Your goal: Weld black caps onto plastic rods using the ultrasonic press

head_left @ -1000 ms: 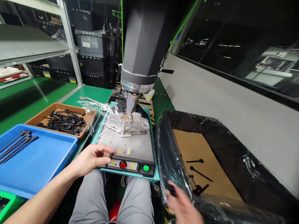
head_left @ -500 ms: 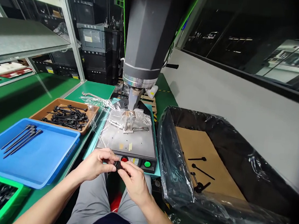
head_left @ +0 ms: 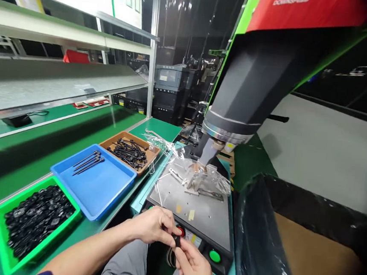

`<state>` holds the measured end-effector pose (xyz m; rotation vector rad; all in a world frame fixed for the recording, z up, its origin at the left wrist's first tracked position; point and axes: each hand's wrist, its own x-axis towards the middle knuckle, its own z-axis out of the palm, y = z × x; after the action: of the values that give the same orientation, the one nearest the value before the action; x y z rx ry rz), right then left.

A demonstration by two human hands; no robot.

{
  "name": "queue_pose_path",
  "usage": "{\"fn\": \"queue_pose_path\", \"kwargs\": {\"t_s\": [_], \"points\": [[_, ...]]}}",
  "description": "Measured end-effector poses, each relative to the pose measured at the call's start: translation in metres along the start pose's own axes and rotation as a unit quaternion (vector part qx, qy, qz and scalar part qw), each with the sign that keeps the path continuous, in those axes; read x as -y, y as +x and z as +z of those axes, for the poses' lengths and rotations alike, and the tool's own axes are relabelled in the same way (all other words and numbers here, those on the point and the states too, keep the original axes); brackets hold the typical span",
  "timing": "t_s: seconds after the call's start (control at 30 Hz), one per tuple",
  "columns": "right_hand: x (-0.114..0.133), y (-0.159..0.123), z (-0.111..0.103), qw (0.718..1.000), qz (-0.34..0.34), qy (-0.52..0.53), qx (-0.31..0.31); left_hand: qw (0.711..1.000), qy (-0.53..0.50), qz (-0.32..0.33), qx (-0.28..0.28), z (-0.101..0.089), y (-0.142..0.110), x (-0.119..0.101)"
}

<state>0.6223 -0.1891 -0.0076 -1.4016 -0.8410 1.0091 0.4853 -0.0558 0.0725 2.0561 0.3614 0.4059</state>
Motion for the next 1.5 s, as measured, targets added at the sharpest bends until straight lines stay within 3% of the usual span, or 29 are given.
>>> {"fn": "queue_pose_path", "kwargs": {"t_s": [0.17, 0.27, 0.47, 0.67, 0.87, 1.1, 1.27, 1.43, 1.5], "points": [[-0.006, 0.003, 0.008, 0.989, 0.021, 0.111, -0.094, 0.984, 0.012, 0.066, -0.165, 0.041, -0.009, 0.005], [0.003, 0.002, 0.012, 0.987, 0.005, 0.124, -0.101, 0.973, 0.025, 0.113, -0.200, 0.057, -0.013, 0.007], [0.013, 0.007, 0.014, 0.983, -0.051, 0.161, -0.072, 0.983, 0.023, 0.089, -0.156, 0.049, 0.000, 0.011], [0.018, 0.016, -0.005, 0.979, -0.101, 0.174, -0.013, 0.991, 0.004, 0.045, -0.127, 0.051, 0.013, 0.014], [0.025, 0.027, -0.027, 0.973, -0.138, 0.143, -0.120, 0.980, -0.134, -0.056, -0.136, 0.063, 0.019, 0.022], [0.036, 0.034, -0.019, 0.953, -0.200, 0.196, -0.118, 0.984, -0.154, -0.051, -0.072, 0.078, 0.031, 0.020], [0.046, 0.043, -0.025, 0.955, -0.188, 0.201, -0.110, 0.979, -0.183, -0.080, -0.043, 0.085, 0.025, 0.029], [0.051, 0.050, -0.047, 0.978, -0.133, 0.162, -0.007, 0.948, -0.287, -0.133, -0.016, 0.082, 0.020, 0.037], [0.051, 0.052, -0.051, 0.982, -0.124, 0.146, 0.008, 0.944, -0.297, -0.143, -0.004, 0.080, 0.019, 0.039]]}}
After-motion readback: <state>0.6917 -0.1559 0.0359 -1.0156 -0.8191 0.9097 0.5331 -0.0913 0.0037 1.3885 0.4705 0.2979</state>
